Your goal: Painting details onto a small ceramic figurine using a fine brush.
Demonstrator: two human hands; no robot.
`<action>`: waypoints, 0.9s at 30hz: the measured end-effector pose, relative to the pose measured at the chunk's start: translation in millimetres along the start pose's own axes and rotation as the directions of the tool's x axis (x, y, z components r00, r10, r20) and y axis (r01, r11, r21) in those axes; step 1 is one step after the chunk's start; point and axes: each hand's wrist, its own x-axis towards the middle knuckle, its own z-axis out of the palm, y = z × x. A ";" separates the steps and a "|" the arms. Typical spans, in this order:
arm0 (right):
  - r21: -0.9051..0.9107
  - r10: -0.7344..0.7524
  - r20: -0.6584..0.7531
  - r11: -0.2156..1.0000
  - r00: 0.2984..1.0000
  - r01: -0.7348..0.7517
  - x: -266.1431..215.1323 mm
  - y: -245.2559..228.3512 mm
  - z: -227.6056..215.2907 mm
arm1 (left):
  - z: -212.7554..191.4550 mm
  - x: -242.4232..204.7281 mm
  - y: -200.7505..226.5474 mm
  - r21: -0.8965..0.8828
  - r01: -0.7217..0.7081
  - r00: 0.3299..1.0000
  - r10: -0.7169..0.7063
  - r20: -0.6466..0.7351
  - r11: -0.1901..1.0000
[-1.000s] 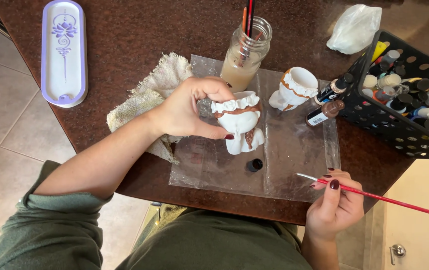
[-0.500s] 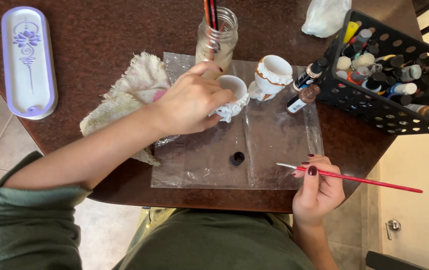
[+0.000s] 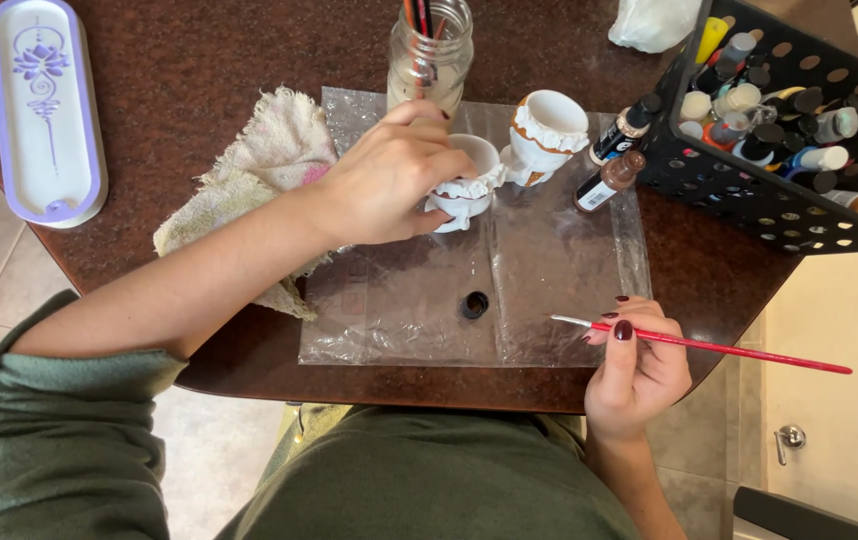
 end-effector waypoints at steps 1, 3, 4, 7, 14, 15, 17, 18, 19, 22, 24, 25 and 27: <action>-0.002 0.000 -0.001 1.000 1.000 0.000 -0.1 0.0 0.2 | -1.9 1.6 1.3 0.030 -0.008 1.000 0.008 0.014 1.000; -0.006 0.000 0.002 1.000 1.000 0.000 0.1 0.5 0.2 | -5.5 2.6 3.6 0.058 -0.015 1.000 0.014 0.027 0.998; -0.006 0.001 -0.002 1.000 1.000 -0.001 0.2 0.7 0.0 | -7.1 1.8 4.6 0.113 -0.034 0.999 0.030 0.034 0.993; -0.002 0.010 -0.009 1.000 1.000 -0.010 -1.1 2.0 -1.7 | -26.1 -4.5 11.1 0.201 -0.063 0.998 0.067 -0.013 0.978; 0.024 0.012 -0.005 1.000 1.000 -0.012 -0.5 3.8 -1.7 | -64.0 -44.7 -1.4 0.140 -0.013 0.930 0.064 -0.361 0.990; 0.020 0.010 0.003 1.000 1.000 -0.010 -0.3 6.7 -3.5 | -60.0 -50.7 -7.7 0.139 -0.008 0.927 0.060 -0.369 0.990; 0.033 0.042 -0.016 0.999 0.999 -0.041 -2.0 10.7 -6.4 | -51.2 -65.3 -20.0 0.144 0.132 0.881 -0.049 -0.471 0.981; 0.030 0.045 -0.001 0.999 0.999 -0.045 -3.0 13.7 -9.3 | -51.3 -65.3 -19.0 0.139 0.145 0.876 -0.062 -0.478 0.980; 0.042 0.068 -0.011 0.997 0.998 -0.068 -4.0 16.5 -11.9 | -51.6 -65.7 -18.0 0.162 0.147 0.882 -0.055 -0.468 0.976; 0.061 0.129 -0.037 0.990 0.991 -0.127 -3.7 20.5 -11.8 | -48.1 -68.8 -19.6 0.154 0.143 0.883 -0.056 -0.466 0.978; 0.065 0.166 -0.061 0.985 0.984 -0.162 -3.1 22.8 -12.2 | -42.0 -70.3 -23.1 0.121 0.132 0.880 -0.060 -0.472 0.984; 0.064 0.192 -0.079 0.980 0.978 -0.188 -2.8 24.8 -13.6 | -38.1 -71.0 -25.3 0.101 0.110 0.877 -0.049 -0.478 0.989; 0.058 0.218 -0.100 0.975 0.971 -0.213 -3.0 26.8 -14.6 | -33.6 -69.8 -27.3 0.077 0.085 0.873 -0.037 -0.486 0.993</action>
